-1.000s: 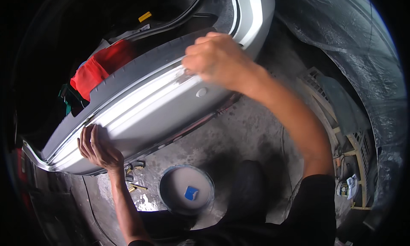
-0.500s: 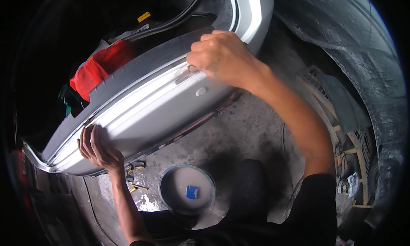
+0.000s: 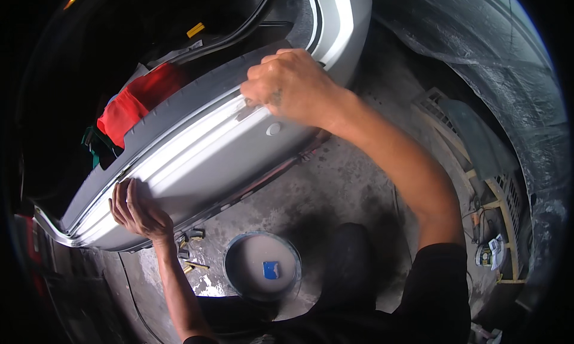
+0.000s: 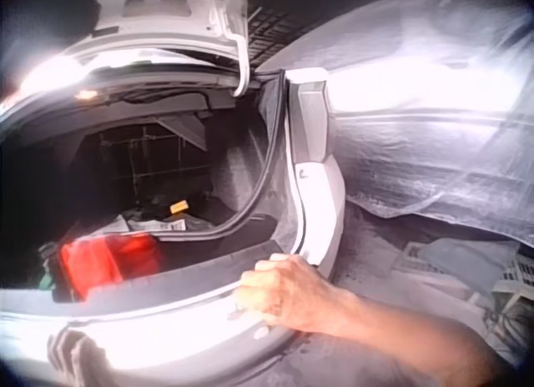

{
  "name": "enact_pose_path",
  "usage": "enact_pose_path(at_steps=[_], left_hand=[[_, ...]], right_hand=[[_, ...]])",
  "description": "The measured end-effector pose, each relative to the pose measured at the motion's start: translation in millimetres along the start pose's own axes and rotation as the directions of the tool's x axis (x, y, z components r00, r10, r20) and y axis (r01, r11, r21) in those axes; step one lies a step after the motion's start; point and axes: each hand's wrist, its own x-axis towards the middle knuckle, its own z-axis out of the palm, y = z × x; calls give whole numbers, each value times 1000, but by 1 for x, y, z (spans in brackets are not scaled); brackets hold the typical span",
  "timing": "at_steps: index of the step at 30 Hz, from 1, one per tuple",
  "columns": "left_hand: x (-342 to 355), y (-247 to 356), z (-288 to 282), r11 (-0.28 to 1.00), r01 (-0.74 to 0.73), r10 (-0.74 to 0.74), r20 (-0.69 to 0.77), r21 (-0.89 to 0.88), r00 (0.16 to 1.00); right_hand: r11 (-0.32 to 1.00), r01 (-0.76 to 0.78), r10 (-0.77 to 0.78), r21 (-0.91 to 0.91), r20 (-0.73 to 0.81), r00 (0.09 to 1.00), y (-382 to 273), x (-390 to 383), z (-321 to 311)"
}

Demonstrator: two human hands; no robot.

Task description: Wet sanding a car bumper with sandpaper and a bucket of water.

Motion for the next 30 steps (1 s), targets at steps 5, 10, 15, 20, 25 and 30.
enact_pose_path(at_steps=[5,10,15,20,25,30], left_hand=[[0,1,0,1000,-17,17,2,-5,1000],[-1,-1,1,1000,-9,9,12,3,1000],[0,-1,0,1000,-15,15,0,11,1000],[-1,1,2,1000,-8,8,4,9,1000],[2,2,0,1000,-15,15,1,8,1000],[1,0,0,1000,-4,4,5,9,1000]], right_hand=[[975,-128,115,-182,-81,990,-5,-36,-9],[951,-64,1,-303,-204,979,-47,-51,19],[941,-130,60,-312,-225,973,-53,-59,31],[942,-215,136,-257,-293,946,-66,-49,39],[932,-232,157,-278,-267,951,-64,-49,36],[925,-225,157,-308,-230,960,-62,-44,26]])
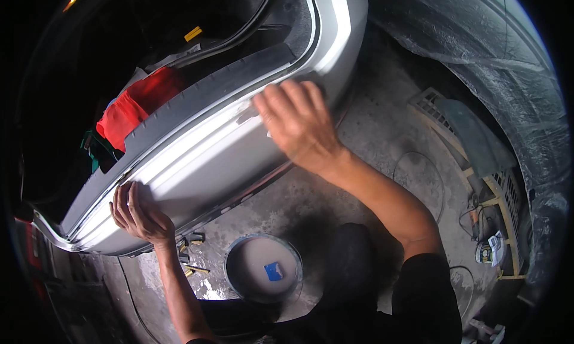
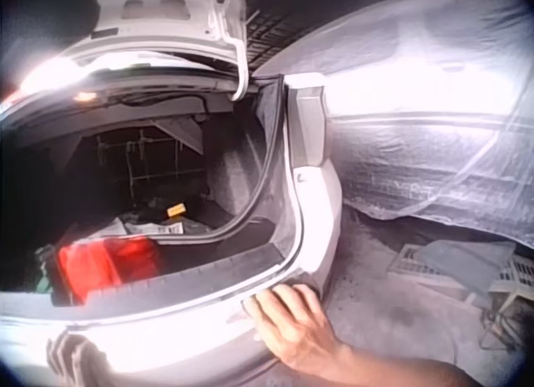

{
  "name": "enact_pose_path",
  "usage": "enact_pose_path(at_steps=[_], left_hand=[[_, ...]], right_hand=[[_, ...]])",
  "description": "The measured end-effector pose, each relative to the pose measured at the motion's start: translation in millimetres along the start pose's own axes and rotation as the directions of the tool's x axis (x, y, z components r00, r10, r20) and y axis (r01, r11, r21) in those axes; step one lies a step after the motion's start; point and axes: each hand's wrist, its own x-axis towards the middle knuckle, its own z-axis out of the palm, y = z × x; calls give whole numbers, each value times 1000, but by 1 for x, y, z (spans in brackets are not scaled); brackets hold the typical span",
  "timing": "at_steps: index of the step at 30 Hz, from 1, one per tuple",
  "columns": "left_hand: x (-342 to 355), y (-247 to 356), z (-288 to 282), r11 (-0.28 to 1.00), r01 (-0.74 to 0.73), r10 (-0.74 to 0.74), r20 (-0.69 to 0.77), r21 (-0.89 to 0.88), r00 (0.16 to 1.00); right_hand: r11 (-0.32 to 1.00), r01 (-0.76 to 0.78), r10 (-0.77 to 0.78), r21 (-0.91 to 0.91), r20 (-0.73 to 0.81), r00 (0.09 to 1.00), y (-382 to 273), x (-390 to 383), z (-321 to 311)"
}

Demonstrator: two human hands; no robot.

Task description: Wet sanding a car bumper with sandpaper and a bucket of water.

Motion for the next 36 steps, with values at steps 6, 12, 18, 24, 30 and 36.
enact_pose_path(at_steps=[6,12,18,24,30,36], left_hand=[[-1,-1,0,1000,-8,8,-8,-4,1000],[1,2,1,1000,-15,15,12,21,1000],[1,4,3,1000,7,-7,4,-17,1000],[-2,-1,0,1000,0,0,5,-10,1000],[-1,1,2,1000,-1,1,3,-19,1000],[1,1,-1,999,-12,12,-10,-31,1000]], right_hand=[[1000,1,-1,-7,-2,1000,-10,1,-2],[999,49,-49,-7,6,999,-11,0,1],[1000,13,-11,-27,100,995,-2,5,-12],[998,15,-7,-64,115,993,19,7,-21],[1000,14,-13,-2,134,991,1,8,-10],[999,30,-28,-22,116,993,8,9,-14]])
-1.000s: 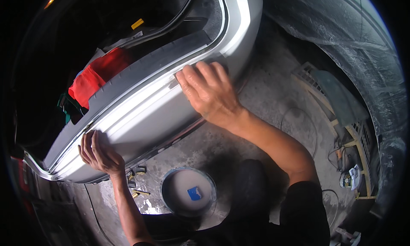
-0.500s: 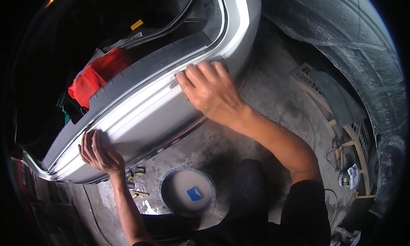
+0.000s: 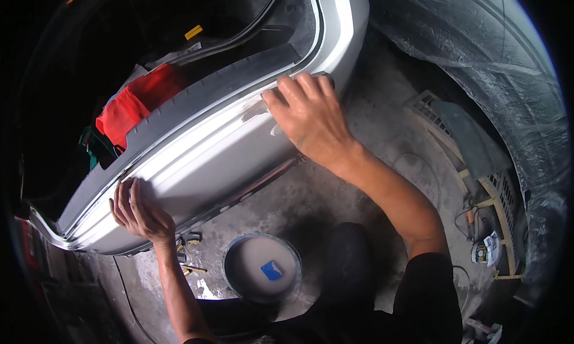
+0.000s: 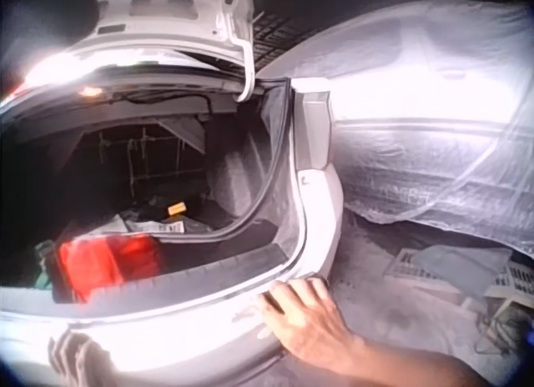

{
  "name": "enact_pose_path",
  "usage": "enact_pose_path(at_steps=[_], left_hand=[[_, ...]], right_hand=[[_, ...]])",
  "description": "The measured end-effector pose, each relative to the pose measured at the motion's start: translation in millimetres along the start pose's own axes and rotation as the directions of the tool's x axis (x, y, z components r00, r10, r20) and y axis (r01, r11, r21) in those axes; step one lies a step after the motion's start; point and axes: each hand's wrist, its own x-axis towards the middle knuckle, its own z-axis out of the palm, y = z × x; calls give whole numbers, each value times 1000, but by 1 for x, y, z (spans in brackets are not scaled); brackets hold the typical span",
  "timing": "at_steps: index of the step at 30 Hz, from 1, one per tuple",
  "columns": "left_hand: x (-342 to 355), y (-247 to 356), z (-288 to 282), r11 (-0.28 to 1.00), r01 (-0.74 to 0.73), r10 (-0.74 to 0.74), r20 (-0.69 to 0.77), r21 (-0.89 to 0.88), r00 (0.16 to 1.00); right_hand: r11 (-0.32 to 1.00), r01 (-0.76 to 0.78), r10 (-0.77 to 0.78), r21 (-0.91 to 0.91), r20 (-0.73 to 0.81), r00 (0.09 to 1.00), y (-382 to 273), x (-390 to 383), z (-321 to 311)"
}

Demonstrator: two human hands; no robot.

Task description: Wet sanding a car bumper with sandpaper and a bucket of water.

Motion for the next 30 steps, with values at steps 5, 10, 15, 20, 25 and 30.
enact_pose_path(at_steps=[5,10,15,20,25,30], left_hand=[[-3,-2,1,1000,5,-5,15,15,1000],[-1,1,2,1000,-4,4,7,1,1000],[-4,-4,0,1000,-1,1,13,8,1000],[-3,-2,2,1000,0,0,15,10,1000],[-2,-2,1,1000,-9,9,18,12,1000],[-4,-3,4,999,-13,13,11,38,1000]], right_hand=[[999,8,-8,50,8,1000,-4,9,-3],[994,-77,72,78,64,995,-10,6,-8],[999,28,-27,-26,10,1000,1,5,-1],[1000,10,-11,28,34,999,-7,6,-4],[991,-120,118,-55,-35,992,19,-13,-1],[997,-72,69,-29,-103,992,-21,-15,22]])
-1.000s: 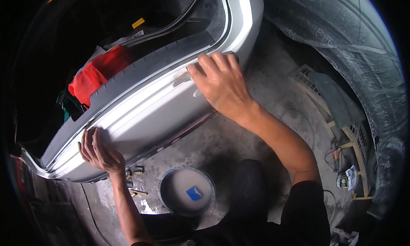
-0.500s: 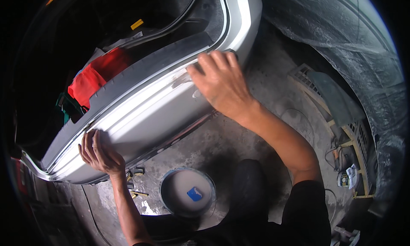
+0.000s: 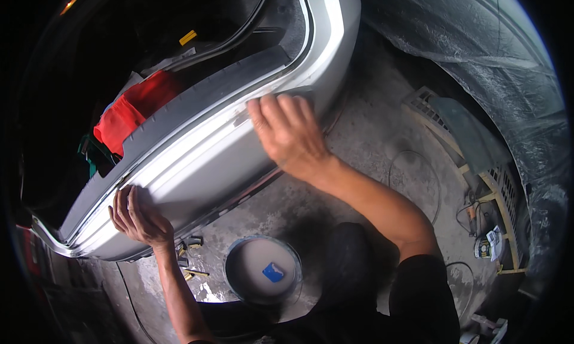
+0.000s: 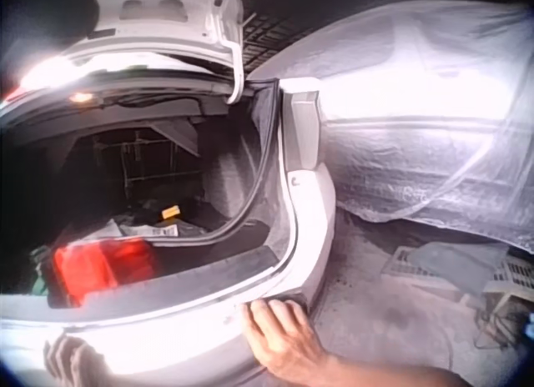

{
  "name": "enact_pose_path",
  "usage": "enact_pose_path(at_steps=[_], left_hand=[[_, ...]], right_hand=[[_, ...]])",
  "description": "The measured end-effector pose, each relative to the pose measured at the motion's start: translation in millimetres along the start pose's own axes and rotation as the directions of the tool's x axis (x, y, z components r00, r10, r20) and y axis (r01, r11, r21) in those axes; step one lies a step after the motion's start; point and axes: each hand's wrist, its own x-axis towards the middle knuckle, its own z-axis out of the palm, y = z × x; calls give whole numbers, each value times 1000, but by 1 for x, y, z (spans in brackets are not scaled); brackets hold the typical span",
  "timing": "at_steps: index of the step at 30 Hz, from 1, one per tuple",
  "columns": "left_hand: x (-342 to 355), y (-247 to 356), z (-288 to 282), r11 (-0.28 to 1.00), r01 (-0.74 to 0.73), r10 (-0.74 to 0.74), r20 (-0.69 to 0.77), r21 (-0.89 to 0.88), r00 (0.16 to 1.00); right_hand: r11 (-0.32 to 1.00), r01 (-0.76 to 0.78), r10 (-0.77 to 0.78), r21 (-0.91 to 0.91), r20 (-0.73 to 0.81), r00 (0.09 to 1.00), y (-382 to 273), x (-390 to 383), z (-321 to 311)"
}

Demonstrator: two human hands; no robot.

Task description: Wet sanding a car bumper with sandpaper and a bucket of water.

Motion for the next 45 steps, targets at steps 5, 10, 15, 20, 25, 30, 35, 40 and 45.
enact_pose_path(at_steps=[5,10,15,20,25,30,35,40,45], left_hand=[[4,2,-3,1000,-3,3,-1,-23,1000],[0,2,0,1000,3,-3,9,8,1000],[3,0,-4,1000,-10,10,3,6,1000],[3,3,-2,1000,13,-13,3,-2,1000],[0,-1,-1,1000,17,-17,-5,0,1000],[0,1,1,1000,22,-22,3,-10,1000],[1,0,1,1000,26,-26,1,8,1000],[1,0,-1,1000,31,-31,2,-5,1000],[1,4,3,999,30,-30,-14,-11,999]], right_hand=[[998,57,-58,35,16,998,10,2,-8],[996,61,-62,57,11,998,8,4,-5],[989,113,-113,94,-12,994,50,11,-19],[957,154,-178,246,77,981,58,35,-28],[923,135,-267,360,347,899,78,67,-20],[881,-44,-254,471,548,797,93,102,-12],[853,-77,-301,516,607,736,67,122,-3],[876,-8,-316,483,585,747,94,116,-7],[871,22,-326,491,545,772,78,114,0]])
